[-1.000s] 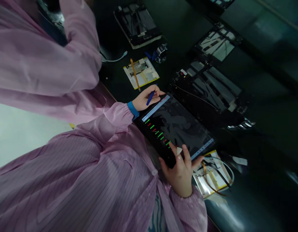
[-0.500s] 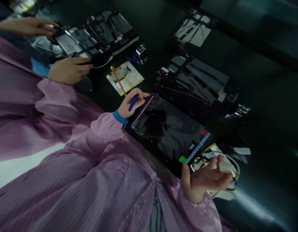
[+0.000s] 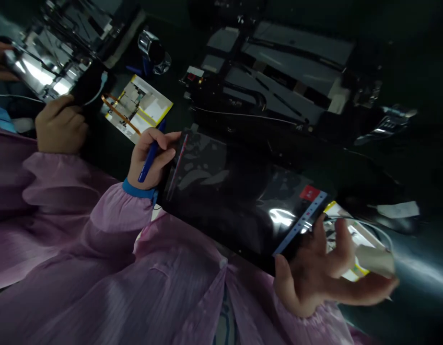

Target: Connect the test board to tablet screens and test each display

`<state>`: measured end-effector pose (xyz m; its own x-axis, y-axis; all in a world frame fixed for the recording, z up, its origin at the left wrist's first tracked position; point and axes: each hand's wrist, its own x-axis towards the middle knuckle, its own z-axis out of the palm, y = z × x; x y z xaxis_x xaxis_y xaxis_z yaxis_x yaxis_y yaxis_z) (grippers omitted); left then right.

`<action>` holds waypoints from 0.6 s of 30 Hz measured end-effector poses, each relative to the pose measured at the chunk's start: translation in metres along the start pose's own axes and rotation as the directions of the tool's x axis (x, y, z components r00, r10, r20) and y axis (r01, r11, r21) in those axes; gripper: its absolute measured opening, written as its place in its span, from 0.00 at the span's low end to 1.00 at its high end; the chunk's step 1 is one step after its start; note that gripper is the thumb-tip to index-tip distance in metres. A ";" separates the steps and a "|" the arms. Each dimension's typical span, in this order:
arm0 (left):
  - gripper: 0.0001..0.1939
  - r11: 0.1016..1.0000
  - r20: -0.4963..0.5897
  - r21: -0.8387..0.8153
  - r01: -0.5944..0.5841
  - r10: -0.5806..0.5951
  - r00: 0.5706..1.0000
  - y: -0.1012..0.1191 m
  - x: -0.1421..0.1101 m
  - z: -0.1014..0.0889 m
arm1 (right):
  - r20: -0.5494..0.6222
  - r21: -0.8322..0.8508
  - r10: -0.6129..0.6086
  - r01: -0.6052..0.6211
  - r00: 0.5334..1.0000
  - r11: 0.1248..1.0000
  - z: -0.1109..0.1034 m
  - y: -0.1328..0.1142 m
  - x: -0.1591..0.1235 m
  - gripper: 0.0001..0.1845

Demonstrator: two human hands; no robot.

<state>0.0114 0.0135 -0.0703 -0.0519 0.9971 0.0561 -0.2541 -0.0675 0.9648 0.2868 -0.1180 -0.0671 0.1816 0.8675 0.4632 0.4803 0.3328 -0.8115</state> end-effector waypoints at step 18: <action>0.22 0.985 0.013 -0.127 0.114 -0.113 0.993 0.011 0.008 0.008 | -0.169 0.001 -0.071 0.072 0.983 0.997 0.003 0.002 -0.001 0.49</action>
<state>0.0157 0.0214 -0.0569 -0.0103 0.9987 -0.0502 -0.3794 0.0425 0.9243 0.2844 -0.1171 -0.0703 0.2895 0.7667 0.5730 0.4909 0.3950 -0.7765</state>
